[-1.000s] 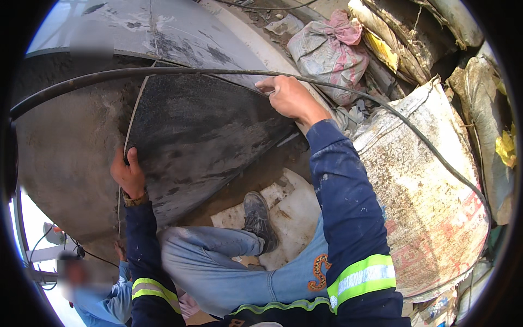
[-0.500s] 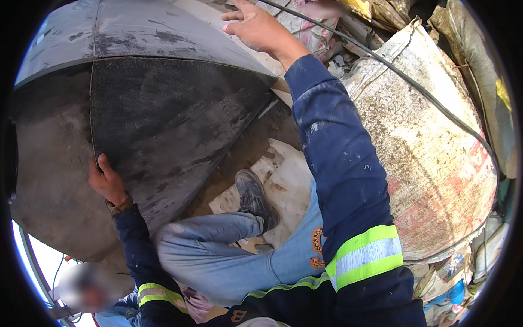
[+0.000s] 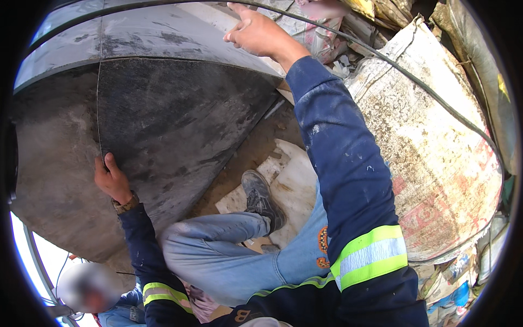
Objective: The person and a coworker lift and position a large curved plasterboard panel against a wall. They align the panel with a guide strip and press it into place, adjusting its position to fit the curved surface.
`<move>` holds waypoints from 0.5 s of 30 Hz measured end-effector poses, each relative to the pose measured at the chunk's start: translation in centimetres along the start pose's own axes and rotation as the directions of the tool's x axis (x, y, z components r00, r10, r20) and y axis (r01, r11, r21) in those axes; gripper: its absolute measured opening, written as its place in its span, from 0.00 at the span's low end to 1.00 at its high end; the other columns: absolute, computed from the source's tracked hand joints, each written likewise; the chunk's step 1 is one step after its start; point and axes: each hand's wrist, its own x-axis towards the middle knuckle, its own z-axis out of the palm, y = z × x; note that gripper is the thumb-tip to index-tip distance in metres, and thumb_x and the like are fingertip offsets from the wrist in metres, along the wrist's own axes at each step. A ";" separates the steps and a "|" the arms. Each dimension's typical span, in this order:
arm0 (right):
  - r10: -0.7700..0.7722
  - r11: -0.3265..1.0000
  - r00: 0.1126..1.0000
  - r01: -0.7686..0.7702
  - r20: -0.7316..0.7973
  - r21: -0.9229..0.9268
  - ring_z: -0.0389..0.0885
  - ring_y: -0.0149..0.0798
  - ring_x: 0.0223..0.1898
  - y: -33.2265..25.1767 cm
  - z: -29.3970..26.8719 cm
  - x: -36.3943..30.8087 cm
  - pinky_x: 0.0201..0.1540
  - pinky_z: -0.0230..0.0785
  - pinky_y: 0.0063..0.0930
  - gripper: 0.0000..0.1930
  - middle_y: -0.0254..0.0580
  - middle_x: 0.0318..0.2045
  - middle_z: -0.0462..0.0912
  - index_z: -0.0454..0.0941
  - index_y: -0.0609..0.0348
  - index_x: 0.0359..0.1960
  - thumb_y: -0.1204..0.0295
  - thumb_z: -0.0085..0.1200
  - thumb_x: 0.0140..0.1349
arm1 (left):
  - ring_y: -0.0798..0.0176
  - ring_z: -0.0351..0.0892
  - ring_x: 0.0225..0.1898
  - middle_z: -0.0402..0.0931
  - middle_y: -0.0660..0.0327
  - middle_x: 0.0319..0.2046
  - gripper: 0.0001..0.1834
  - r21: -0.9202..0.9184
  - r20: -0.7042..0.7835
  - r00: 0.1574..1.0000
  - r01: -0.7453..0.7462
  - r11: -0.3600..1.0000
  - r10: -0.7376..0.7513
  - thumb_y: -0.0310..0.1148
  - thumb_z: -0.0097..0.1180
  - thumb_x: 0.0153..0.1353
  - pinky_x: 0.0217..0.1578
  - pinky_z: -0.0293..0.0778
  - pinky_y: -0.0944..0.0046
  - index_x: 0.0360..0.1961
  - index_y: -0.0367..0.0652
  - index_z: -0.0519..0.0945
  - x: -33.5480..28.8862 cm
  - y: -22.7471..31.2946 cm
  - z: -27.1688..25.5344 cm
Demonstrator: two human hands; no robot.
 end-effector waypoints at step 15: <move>-0.012 0.988 0.996 -0.001 0.087 0.153 0.84 0.33 0.37 -0.4 2.2 -0.6 0.46 0.75 0.26 0.39 0.46 0.38 0.87 0.53 0.68 0.72 0.72 0.57 0.60 | 0.44 0.72 0.20 0.72 0.50 0.18 0.25 -0.062 -0.030 0.999 -0.013 0.998 0.011 0.53 0.56 0.67 0.22 0.65 0.55 0.28 0.40 0.77 0.3 0.5 -0.6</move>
